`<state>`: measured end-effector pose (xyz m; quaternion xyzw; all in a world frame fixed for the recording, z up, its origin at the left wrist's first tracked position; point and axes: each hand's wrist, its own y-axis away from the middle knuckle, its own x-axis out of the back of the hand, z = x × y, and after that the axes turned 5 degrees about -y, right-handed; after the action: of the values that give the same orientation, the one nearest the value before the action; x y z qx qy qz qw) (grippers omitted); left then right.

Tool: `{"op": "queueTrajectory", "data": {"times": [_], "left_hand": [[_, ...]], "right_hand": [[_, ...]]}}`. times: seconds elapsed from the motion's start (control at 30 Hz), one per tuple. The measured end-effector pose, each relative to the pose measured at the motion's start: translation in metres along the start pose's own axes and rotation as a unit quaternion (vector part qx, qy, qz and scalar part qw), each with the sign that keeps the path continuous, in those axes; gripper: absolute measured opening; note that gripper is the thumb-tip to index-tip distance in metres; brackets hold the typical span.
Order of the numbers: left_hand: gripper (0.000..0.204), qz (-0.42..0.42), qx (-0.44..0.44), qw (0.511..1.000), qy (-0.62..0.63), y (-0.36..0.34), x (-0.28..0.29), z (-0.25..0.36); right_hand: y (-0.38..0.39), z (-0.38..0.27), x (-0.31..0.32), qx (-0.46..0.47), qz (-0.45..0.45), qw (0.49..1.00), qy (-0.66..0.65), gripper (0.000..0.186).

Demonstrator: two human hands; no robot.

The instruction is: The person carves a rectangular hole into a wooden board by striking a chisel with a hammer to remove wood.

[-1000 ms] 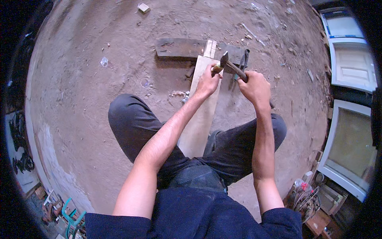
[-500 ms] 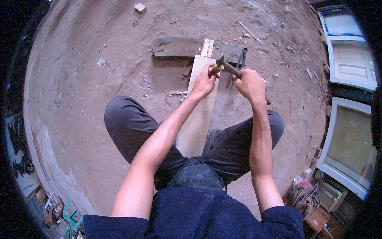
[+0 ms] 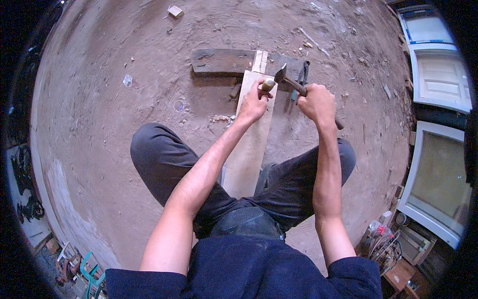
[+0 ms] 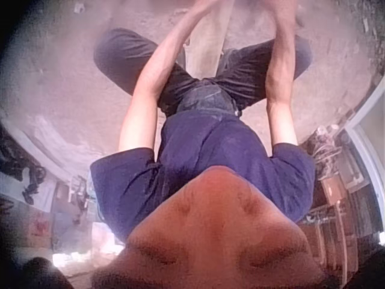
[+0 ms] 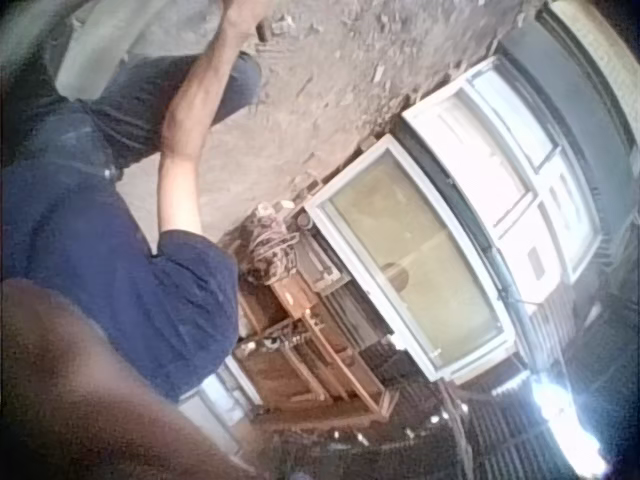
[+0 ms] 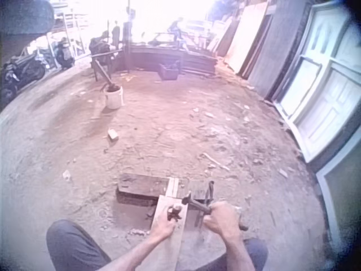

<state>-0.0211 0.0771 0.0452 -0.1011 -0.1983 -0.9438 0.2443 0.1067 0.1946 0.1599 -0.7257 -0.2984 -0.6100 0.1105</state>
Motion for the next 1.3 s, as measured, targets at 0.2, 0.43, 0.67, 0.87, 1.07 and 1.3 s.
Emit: {"op": "queueTrajectory", "data": {"times": [0.2, 0.43, 0.67, 0.87, 1.07, 1.3], "left_hand": [[0.043, 0.006, -0.013, 1.0, 0.007, -0.003, -0.01, 0.0], [0.044, -0.013, -0.026, 1.0, 0.007, -0.001, -0.009, 0.001], [0.044, -0.001, -0.017, 1.0, -0.011, -0.001, -0.011, 0.006], [0.042, 0.007, -0.019, 1.0, -0.006, 0.002, -0.011, 0.002], [0.045, 0.001, -0.006, 1.0, -0.001, 0.0, -0.009, 0.005], [0.046, -0.009, -0.004, 1.0, -0.016, 0.003, -0.008, 0.01]], "right_hand": [[0.002, 0.001, 0.003, 0.057, 0.112, 0.966, -0.228, 0.022], [0.004, -0.003, -0.003, 0.013, -0.013, 0.998, 0.063, 0.019], [0.009, -0.002, 0.009, 0.054, 0.136, 0.971, -0.19, 0.025], [0.006, 0.002, -0.004, 0.044, 0.069, 0.996, 0.021, 0.017], [0.008, -0.003, 0.006, 0.067, 0.208, 0.963, -0.157, 0.016], [0.003, 0.005, -0.01, 0.019, 0.007, 1.0, 0.023, 0.018]]}}
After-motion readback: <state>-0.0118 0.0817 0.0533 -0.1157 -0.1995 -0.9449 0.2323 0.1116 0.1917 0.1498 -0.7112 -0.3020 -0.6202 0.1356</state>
